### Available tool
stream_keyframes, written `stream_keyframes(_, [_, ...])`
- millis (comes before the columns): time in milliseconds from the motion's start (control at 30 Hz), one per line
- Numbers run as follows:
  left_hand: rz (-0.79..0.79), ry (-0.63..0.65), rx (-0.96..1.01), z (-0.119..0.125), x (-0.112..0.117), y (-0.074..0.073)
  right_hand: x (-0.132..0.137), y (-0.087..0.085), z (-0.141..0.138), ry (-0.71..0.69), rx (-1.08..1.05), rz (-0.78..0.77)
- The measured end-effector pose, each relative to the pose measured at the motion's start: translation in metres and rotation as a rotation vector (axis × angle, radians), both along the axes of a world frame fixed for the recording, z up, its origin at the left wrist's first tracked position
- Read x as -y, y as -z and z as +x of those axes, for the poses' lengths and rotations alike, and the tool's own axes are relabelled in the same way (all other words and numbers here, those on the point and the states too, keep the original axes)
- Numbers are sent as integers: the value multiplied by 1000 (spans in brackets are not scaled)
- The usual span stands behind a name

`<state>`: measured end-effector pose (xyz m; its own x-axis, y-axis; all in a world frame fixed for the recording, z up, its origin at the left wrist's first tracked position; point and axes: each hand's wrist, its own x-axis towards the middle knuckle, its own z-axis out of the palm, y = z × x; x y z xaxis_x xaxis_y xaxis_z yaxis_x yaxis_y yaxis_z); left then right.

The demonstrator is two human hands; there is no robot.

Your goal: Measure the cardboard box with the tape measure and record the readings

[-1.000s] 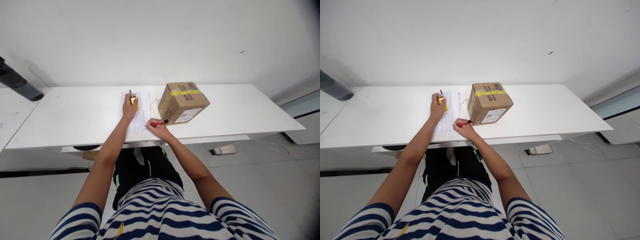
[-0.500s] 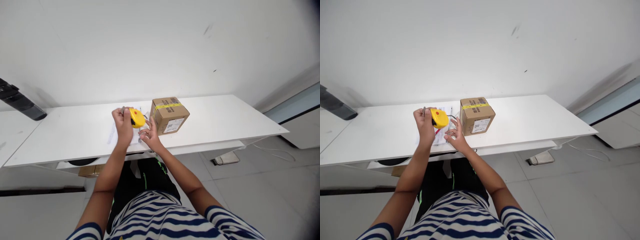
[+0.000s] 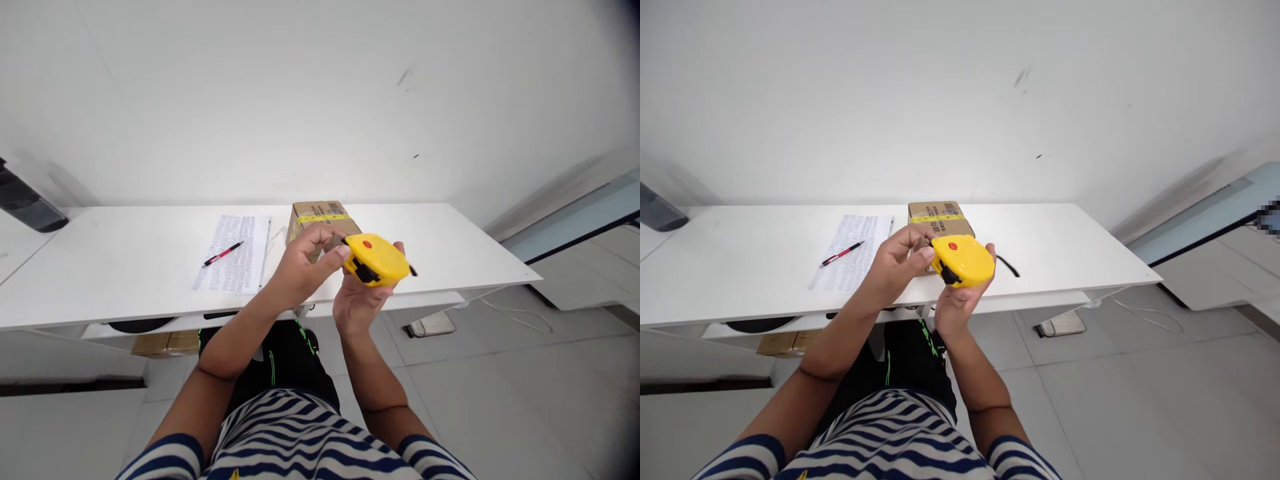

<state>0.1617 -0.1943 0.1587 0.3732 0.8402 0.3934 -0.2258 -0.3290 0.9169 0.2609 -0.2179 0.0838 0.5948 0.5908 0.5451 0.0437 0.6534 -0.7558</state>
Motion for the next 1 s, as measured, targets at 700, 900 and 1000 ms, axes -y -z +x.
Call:
stream_keyframes(700, [-388,-285,-604,-44,-134,28,-133,-7,126,-174,-292,-456])
stream_keyframes(900, [-508,-152,-495,-29,-142,49,-132,-1,133,-207,-284,-468])
stream_keyframes(1000, [-510,-233,-448,-17,-143,57,-132,-2,132,-164,-275,-463])
